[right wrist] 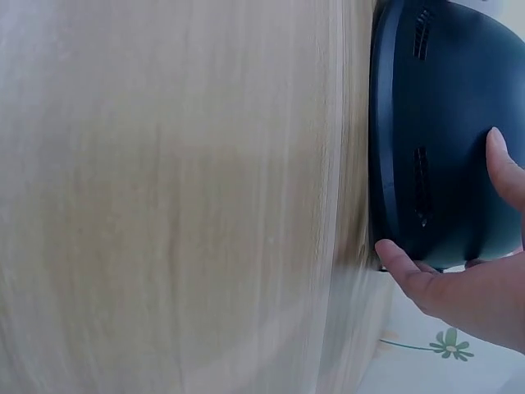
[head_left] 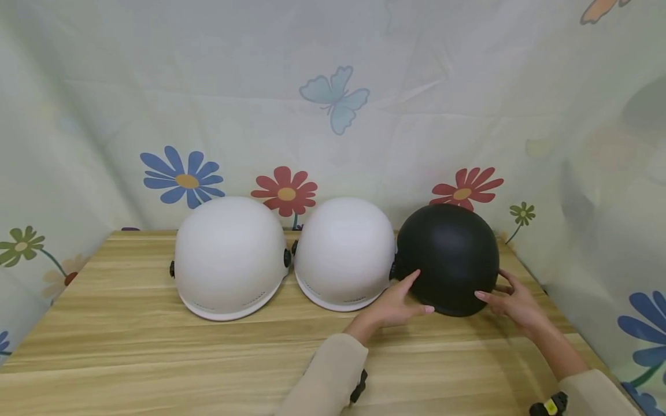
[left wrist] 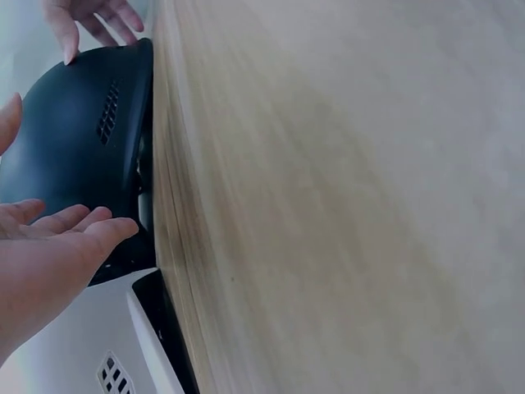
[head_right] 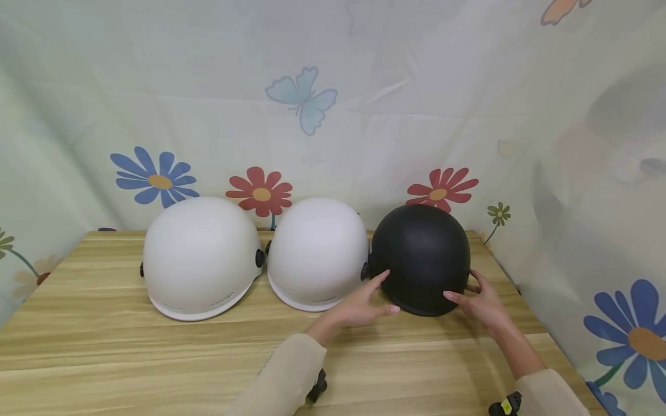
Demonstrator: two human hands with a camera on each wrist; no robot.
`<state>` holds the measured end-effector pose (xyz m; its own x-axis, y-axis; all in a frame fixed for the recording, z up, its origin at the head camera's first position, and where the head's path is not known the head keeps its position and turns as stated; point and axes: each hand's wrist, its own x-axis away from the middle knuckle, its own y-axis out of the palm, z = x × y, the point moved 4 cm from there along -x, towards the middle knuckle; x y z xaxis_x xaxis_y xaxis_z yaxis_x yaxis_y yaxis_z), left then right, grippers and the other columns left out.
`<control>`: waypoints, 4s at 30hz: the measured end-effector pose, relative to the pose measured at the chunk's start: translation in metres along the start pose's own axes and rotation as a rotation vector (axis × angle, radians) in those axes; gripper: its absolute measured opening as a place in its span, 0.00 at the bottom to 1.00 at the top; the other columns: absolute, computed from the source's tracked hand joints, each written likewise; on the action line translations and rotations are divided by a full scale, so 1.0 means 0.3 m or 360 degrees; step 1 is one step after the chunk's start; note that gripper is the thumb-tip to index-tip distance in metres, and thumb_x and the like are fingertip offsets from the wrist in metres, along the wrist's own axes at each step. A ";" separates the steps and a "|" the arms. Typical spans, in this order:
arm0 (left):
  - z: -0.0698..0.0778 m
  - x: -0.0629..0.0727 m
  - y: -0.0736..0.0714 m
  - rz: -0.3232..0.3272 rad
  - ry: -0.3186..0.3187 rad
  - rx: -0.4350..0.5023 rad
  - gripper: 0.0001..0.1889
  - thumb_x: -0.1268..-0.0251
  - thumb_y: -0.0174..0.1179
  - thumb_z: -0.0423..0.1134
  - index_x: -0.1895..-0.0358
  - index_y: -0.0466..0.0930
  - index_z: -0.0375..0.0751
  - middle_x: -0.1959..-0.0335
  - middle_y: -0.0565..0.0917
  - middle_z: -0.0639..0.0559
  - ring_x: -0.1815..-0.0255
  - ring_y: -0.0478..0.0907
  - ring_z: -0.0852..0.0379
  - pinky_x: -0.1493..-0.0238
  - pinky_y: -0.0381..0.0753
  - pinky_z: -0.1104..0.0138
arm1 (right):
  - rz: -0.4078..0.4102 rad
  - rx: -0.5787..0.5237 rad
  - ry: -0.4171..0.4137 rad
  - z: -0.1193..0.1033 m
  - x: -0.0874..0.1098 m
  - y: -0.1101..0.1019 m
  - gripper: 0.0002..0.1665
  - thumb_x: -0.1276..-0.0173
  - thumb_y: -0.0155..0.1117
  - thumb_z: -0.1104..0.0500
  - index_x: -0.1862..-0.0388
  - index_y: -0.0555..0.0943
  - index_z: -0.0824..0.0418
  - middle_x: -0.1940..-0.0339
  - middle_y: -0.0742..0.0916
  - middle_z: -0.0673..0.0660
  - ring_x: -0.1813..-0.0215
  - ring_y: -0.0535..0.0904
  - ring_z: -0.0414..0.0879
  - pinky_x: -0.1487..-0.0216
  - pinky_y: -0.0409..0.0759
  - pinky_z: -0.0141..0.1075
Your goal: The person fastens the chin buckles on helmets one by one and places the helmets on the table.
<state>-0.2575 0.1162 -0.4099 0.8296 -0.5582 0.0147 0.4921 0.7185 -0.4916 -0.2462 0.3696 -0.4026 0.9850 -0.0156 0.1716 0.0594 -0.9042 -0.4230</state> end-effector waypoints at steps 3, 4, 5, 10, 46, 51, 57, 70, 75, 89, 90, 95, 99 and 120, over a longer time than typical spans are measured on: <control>-0.001 0.001 0.001 -0.0001 0.0008 -0.0037 0.43 0.44 0.62 0.51 0.28 0.49 0.49 0.31 0.57 0.52 0.32 0.54 0.55 0.35 0.57 0.61 | 0.0021 0.0037 0.0026 -0.009 0.004 0.004 0.57 0.38 0.63 0.51 0.28 0.33 0.65 0.36 0.56 0.80 0.53 0.77 0.50 0.56 0.78 0.40; -0.002 0.002 0.001 -0.0004 0.0015 -0.0048 0.43 0.44 0.62 0.51 0.28 0.49 0.48 0.31 0.58 0.52 0.32 0.54 0.54 0.35 0.57 0.61 | 0.0028 0.0047 0.0032 -0.012 0.005 0.006 0.57 0.37 0.62 0.51 0.28 0.34 0.65 0.36 0.57 0.80 0.52 0.76 0.53 0.55 0.78 0.41; -0.002 0.003 0.001 -0.0007 0.0018 -0.0057 0.43 0.44 0.62 0.51 0.28 0.49 0.48 0.31 0.58 0.51 0.32 0.54 0.54 0.35 0.57 0.61 | 0.0035 0.0060 0.0036 -0.015 0.007 0.008 0.56 0.37 0.62 0.51 0.28 0.34 0.66 0.36 0.57 0.80 0.51 0.76 0.55 0.54 0.78 0.42; -0.003 0.006 0.001 -0.0019 0.0035 -0.0054 0.42 0.43 0.62 0.50 0.29 0.49 0.47 0.31 0.58 0.51 0.32 0.54 0.55 0.35 0.57 0.62 | 0.0068 0.0088 0.0034 -0.025 0.009 0.012 0.56 0.37 0.61 0.50 0.29 0.35 0.69 0.37 0.59 0.80 0.49 0.74 0.61 0.53 0.77 0.44; -0.028 0.118 -0.116 0.0000 0.0012 -0.0016 0.30 0.39 0.59 0.46 0.35 0.64 0.42 0.44 0.73 0.40 0.43 0.70 0.45 0.46 0.70 0.62 | 0.0001 -0.0019 -0.0488 -0.039 -0.001 0.076 0.29 0.37 0.62 0.56 0.44 0.66 0.70 0.61 0.79 0.56 0.60 0.80 0.45 0.61 0.80 0.35; -0.042 0.137 -0.139 -0.0037 0.0022 0.0018 0.28 0.39 0.59 0.44 0.35 0.65 0.43 0.42 0.72 0.40 0.42 0.69 0.46 0.44 0.69 0.60 | -0.0070 -0.0001 -0.0479 -0.156 0.076 0.118 0.28 0.35 0.59 0.63 0.42 0.62 0.77 0.59 0.79 0.62 0.61 0.80 0.42 0.60 0.80 0.36; -0.055 0.167 -0.170 -0.0067 0.0035 0.0012 0.28 0.39 0.59 0.42 0.37 0.65 0.36 0.43 0.72 0.40 0.44 0.71 0.45 0.45 0.70 0.59 | -0.0147 -0.0004 -0.0542 -0.156 0.082 0.130 0.27 0.35 0.57 0.67 0.41 0.61 0.79 0.56 0.77 0.70 0.60 0.80 0.40 0.61 0.80 0.36; -0.095 0.232 -0.239 -0.0044 -0.0063 -0.0040 0.21 0.39 0.60 0.43 0.47 0.74 0.33 0.58 0.79 0.47 0.55 0.75 0.52 0.54 0.74 0.63 | -0.0299 -0.0092 -0.0581 -0.151 0.091 0.133 0.27 0.34 0.55 0.67 0.41 0.59 0.80 0.55 0.77 0.67 0.57 0.80 0.39 0.59 0.80 0.38; -0.119 0.259 -0.286 -0.0016 -0.0069 -0.0062 0.15 0.38 0.59 0.42 0.54 0.77 0.35 0.61 0.78 0.51 0.58 0.74 0.55 0.55 0.73 0.63 | -0.0289 -0.0049 -0.0566 -0.153 0.094 0.137 0.28 0.33 0.55 0.66 0.41 0.59 0.80 0.55 0.76 0.70 0.57 0.80 0.41 0.59 0.80 0.38; -0.181 0.340 -0.437 0.0234 -0.0237 -0.0052 0.08 0.37 0.57 0.41 0.63 0.78 0.39 0.66 0.76 0.52 0.59 0.71 0.54 0.53 0.72 0.58 | -0.0294 0.0012 -0.0507 -0.151 0.093 0.146 0.28 0.33 0.55 0.64 0.39 0.60 0.77 0.54 0.75 0.73 0.57 0.79 0.44 0.59 0.79 0.41; -0.188 0.345 -0.445 0.0265 -0.0280 -0.0065 0.08 0.37 0.58 0.42 0.63 0.78 0.40 0.65 0.76 0.52 0.58 0.71 0.54 0.52 0.72 0.57 | -0.0297 0.0022 -0.0501 -0.151 0.093 0.148 0.29 0.33 0.56 0.63 0.39 0.60 0.77 0.54 0.76 0.72 0.57 0.79 0.45 0.59 0.79 0.41; -0.224 0.360 -0.477 0.0362 -0.0404 -0.0030 0.11 0.38 0.59 0.44 0.60 0.77 0.41 0.60 0.78 0.51 0.55 0.72 0.52 0.53 0.73 0.58 | -0.0316 0.0032 -0.0493 -0.148 0.087 0.159 0.29 0.33 0.56 0.62 0.39 0.61 0.75 0.54 0.76 0.71 0.56 0.79 0.47 0.58 0.79 0.43; -0.246 0.362 -0.494 0.0416 -0.0386 0.0043 0.15 0.38 0.59 0.43 0.55 0.74 0.36 0.56 0.77 0.46 0.52 0.73 0.49 0.52 0.74 0.57 | -0.0342 0.0026 -0.0499 -0.149 0.081 0.171 0.29 0.33 0.57 0.62 0.39 0.61 0.75 0.53 0.76 0.73 0.56 0.79 0.45 0.58 0.79 0.43; -0.294 0.366 -0.525 0.0401 -0.0474 0.0176 0.33 0.36 0.56 0.42 0.32 0.54 0.33 0.41 0.68 0.33 0.41 0.66 0.39 0.46 0.70 0.51 | -0.0479 0.0088 -0.0463 -0.226 0.022 0.286 0.32 0.36 0.60 0.60 0.37 0.62 0.72 0.46 0.73 0.73 0.51 0.76 0.55 0.55 0.78 0.37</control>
<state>-0.2672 -0.0949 -0.4078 0.9600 -0.2259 0.1654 0.2756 0.8669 -0.4154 -0.2456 0.2630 -0.3776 0.9266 0.3740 0.0395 0.3521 -0.8258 -0.4407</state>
